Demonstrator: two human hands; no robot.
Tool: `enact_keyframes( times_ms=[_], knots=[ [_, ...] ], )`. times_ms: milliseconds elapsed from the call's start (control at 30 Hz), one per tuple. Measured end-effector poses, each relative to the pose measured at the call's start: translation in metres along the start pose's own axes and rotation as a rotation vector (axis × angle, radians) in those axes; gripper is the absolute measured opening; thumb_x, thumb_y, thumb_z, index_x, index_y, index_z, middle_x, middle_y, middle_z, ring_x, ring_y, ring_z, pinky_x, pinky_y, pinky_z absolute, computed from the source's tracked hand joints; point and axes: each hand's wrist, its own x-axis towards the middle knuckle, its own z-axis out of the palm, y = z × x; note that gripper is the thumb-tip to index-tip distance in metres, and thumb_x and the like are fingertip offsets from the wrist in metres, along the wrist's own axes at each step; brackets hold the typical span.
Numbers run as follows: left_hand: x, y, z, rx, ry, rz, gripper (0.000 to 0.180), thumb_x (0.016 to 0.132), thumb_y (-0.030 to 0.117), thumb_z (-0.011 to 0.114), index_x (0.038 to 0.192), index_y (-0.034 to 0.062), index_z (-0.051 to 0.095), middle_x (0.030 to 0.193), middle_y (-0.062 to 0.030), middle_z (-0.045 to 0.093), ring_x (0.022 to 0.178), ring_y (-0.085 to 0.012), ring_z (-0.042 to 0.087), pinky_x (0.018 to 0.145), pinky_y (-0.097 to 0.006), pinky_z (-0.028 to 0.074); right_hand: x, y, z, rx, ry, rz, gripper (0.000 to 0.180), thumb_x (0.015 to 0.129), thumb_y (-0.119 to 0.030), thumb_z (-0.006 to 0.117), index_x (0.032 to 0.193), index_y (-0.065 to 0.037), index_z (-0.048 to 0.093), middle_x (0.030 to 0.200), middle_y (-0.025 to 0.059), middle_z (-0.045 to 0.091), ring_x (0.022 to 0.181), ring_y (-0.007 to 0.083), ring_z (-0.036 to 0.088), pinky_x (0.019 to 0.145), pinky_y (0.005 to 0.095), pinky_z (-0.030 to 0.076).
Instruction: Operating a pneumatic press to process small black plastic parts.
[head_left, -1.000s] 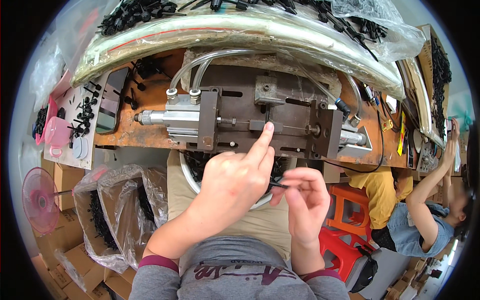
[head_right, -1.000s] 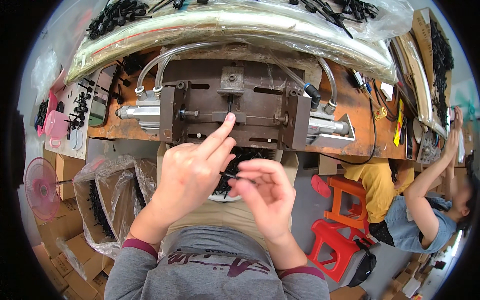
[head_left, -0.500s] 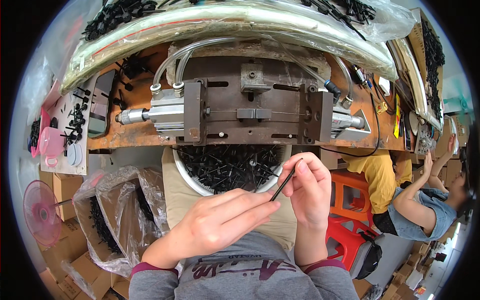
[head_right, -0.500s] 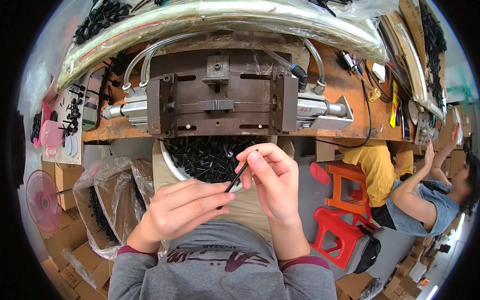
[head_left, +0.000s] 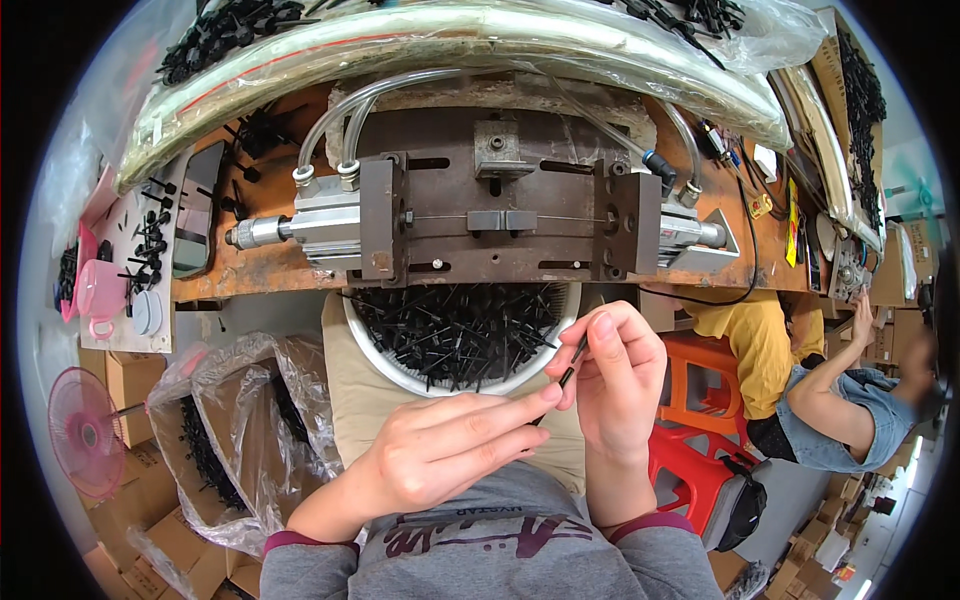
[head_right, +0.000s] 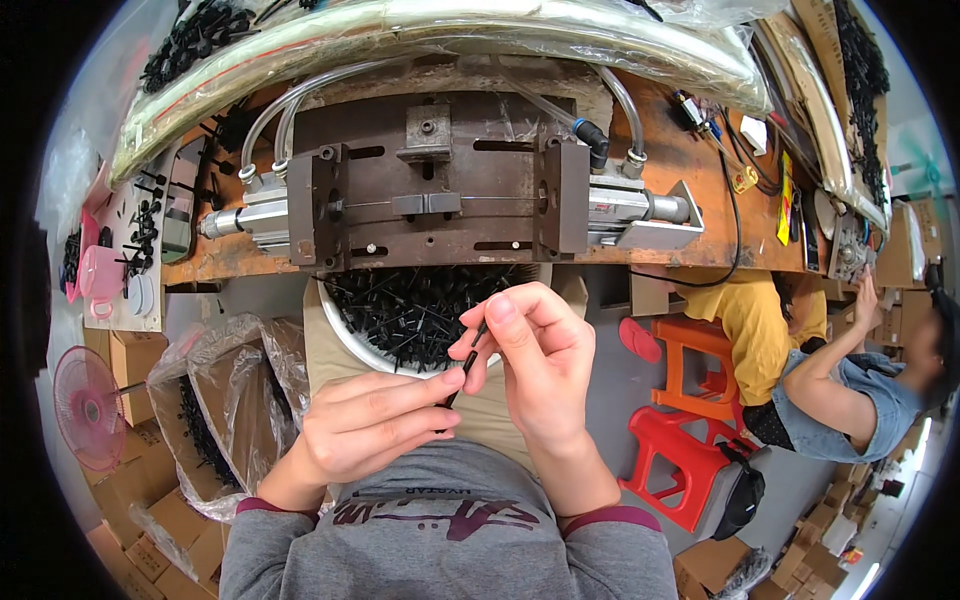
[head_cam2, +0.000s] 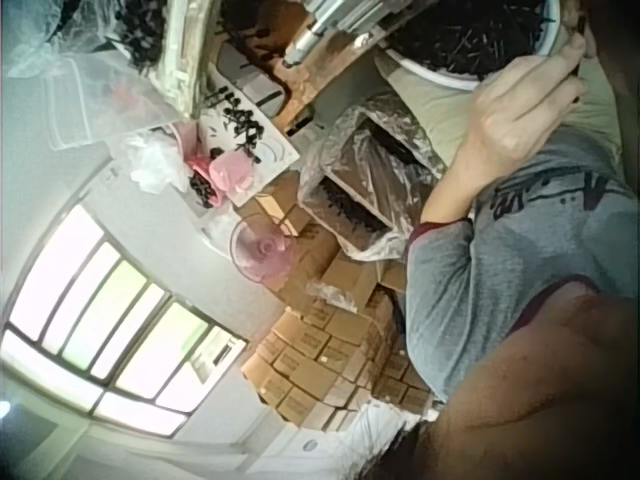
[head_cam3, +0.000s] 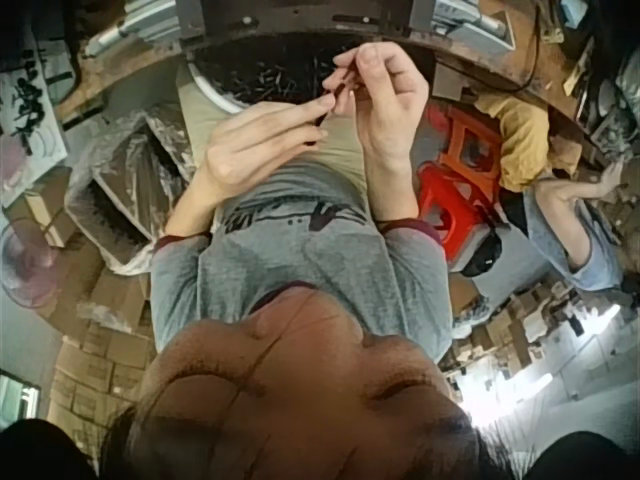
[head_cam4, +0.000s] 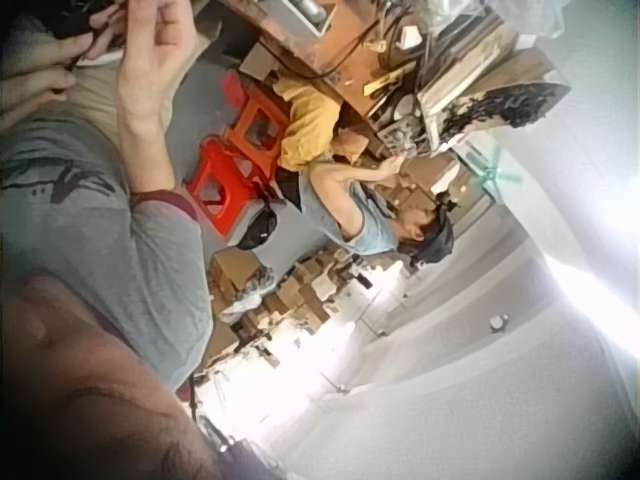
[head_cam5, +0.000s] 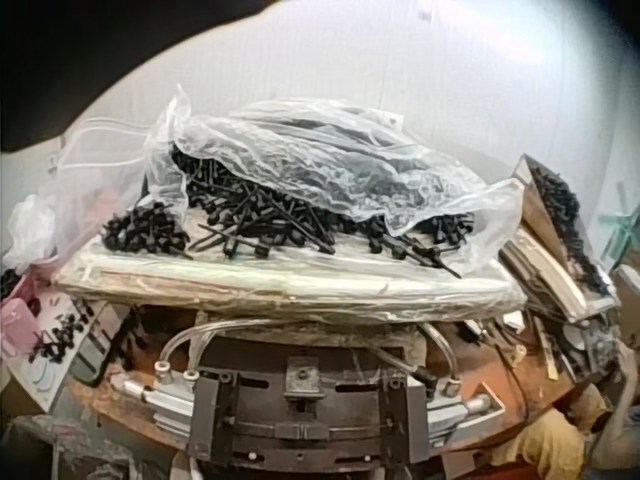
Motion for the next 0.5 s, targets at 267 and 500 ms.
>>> enact_keyframes(
  times_ms=[267, 500],
  knots=[
    [-0.0013, -0.0017, 0.0009, 0.006, 0.033, 0.018, 0.031, 0.060, 0.005, 0.079, 0.089, -0.0006, 0.072, 0.110, -0.0143, 0.068, 0.079, -0.0203, 0.068, 0.067, -0.027, 0.057, -0.0009, 0.0025, -0.0019, 0.051, -0.046, 0.012, 0.021, 0.098, -0.015, 0.052, 0.090, 0.003, 0.057, 0.084, 0.0137, 0.064, 0.060, 0.0169, 0.063, 0.047, 0.0243, 0.050],
    [-0.0035, -0.0028, -0.0003, 0.019, 0.025, 0.015, 0.030, 0.060, 0.005, 0.079, 0.089, -0.0007, 0.072, 0.110, -0.0151, 0.067, 0.079, -0.0206, 0.068, 0.067, -0.027, 0.057, -0.0006, 0.0027, -0.0012, 0.033, -0.075, 0.008, 0.020, 0.098, -0.015, 0.052, 0.090, 0.004, 0.058, 0.080, 0.0146, 0.065, 0.057, 0.0168, 0.063, 0.051, 0.0248, 0.050]
  ],
)
